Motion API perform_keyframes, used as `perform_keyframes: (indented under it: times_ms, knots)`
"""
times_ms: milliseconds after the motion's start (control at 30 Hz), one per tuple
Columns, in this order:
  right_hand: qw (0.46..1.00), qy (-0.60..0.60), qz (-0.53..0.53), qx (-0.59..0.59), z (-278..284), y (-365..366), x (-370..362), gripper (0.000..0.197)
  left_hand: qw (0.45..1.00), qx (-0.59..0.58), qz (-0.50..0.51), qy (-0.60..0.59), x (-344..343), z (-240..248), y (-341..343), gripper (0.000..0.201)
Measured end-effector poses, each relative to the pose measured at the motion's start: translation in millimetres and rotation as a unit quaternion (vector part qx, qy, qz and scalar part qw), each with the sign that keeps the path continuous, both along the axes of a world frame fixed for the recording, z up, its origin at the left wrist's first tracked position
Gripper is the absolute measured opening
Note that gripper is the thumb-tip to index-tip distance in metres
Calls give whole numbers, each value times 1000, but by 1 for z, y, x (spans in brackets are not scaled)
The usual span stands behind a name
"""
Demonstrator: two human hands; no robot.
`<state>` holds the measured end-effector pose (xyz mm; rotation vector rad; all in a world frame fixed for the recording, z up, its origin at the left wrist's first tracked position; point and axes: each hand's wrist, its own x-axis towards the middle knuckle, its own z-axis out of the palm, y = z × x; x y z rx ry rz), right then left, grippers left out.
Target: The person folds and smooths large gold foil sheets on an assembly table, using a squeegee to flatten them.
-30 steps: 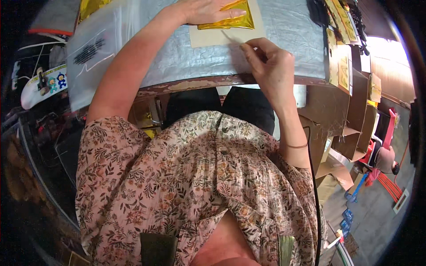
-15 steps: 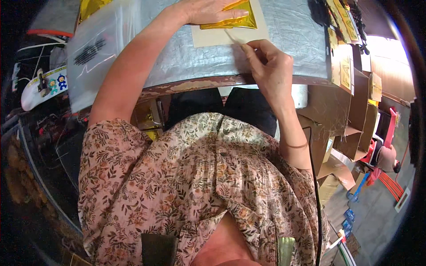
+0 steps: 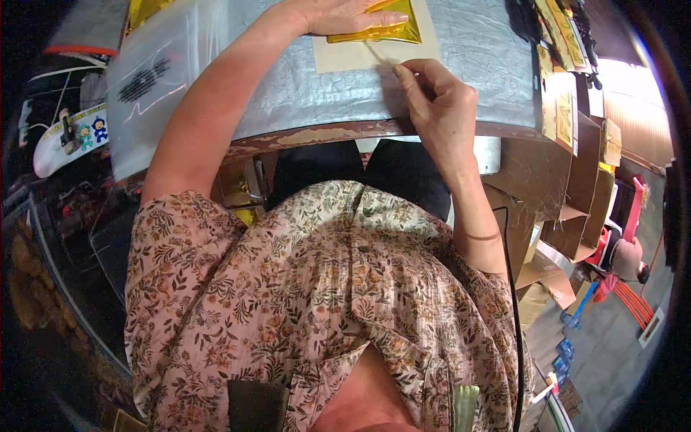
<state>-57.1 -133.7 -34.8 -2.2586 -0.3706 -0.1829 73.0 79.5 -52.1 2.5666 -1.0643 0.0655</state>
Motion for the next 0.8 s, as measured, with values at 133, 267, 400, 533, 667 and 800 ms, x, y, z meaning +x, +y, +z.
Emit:
perform_keyframes:
  times_ms: [133, 267, 400, 533, 667, 800]
  knots:
    - [1000, 3, -5, -13, 1, 0, 0, 15, 1000, 13, -5, -10, 0, 1, -1, 73]
    - [1000, 17, -6, -12, -1, 0, 0, 15, 1000, 31, 4, -3, -2, 7, -2, 73]
    - [1000, -1, -9, -5, -1, 0, 0, 14, 1000, 25, 3, 4, -2, 9, -2, 74]
    - [1000, 10, -12, -8, 0, 2, 0, 15, 999, 37, 3, -1, -2, 10, -3, 74]
    - [999, -19, -15, -33, -3, 2, 1, 14, 999, 38, 5, 10, -3, 13, -4, 74]
    - [994, -83, -6, -63, -6, 6, 4, 12, 999, 35, 3, -25, 1, 1, -1, 75]
